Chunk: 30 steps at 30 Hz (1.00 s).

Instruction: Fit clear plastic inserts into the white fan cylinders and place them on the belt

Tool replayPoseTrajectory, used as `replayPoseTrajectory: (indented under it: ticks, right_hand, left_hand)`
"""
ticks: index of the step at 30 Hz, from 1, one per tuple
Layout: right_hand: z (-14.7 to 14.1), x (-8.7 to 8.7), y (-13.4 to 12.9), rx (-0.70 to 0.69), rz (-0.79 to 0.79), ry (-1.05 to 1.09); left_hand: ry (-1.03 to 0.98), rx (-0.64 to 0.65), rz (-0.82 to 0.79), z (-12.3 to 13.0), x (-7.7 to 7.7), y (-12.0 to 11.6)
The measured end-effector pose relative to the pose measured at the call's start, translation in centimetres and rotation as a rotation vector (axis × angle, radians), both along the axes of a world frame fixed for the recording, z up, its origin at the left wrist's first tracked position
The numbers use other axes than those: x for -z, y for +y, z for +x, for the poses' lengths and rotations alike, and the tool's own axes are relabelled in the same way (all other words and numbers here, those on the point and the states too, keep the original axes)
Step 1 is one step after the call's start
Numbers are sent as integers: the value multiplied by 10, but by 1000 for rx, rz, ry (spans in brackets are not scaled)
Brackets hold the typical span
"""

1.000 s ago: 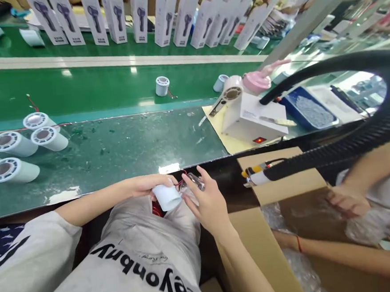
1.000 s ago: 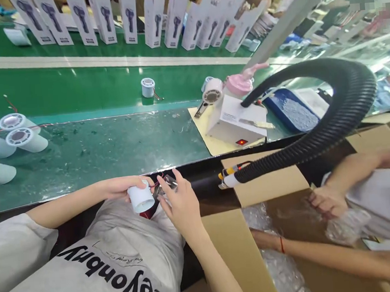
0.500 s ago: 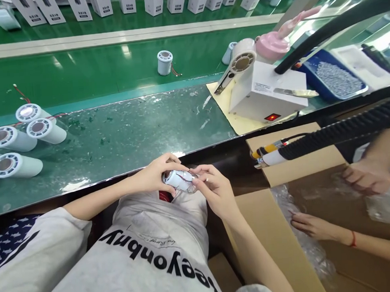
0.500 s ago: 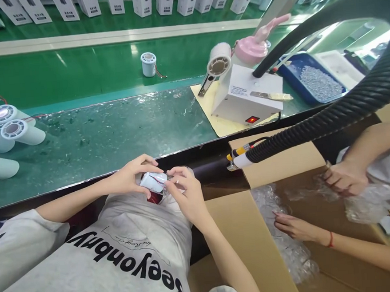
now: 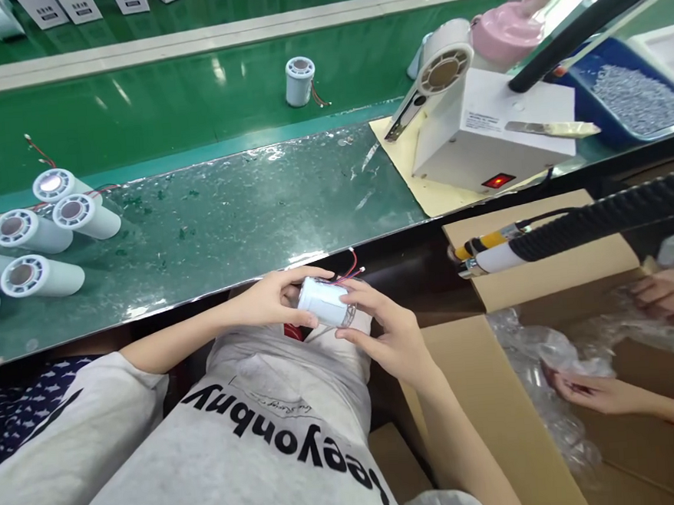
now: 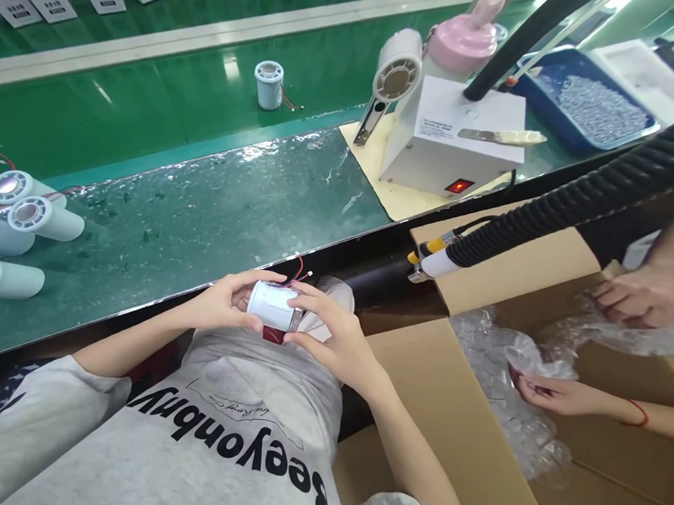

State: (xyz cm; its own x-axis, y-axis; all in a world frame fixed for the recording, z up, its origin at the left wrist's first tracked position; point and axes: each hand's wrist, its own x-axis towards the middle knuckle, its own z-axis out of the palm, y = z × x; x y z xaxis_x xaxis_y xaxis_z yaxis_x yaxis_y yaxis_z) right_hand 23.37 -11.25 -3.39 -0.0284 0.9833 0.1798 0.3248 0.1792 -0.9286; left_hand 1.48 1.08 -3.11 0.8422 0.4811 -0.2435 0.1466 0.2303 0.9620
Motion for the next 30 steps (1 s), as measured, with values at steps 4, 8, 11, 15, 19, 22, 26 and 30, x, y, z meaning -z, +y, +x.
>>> replayPoseTrajectory:
  ticks: [4,8,11,15,19,22,26,30]
  right_hand:
    - [1,-2,-4,4,-95,119]
    - [0,-8,-4,8,-115,195]
    - [0,-11,-3,10,-163,208]
    - [0,-13,-4,14,-221,228]
    - [0,-14,-5,21,-288,300]
    - [-1,-15,-5,18,-338,368]
    - [-2,-16,-2,20,-374,411]
    - [-4,-11,0,31,-438,475]
  left_hand:
    - [-14,67,94,-2,-2,1]
    - [-116,91,178,-2,-5,3]
    - [-168,106,247,-2,-7,4]
    - [-155,119,317,-3,-9,4]
    - [-164,138,383,-4,-11,3]
    - [-161,144,421,-4,-11,4]
    - [-162,151,443,-4,-10,4]
    - [-161,153,473,-5,-10,4]
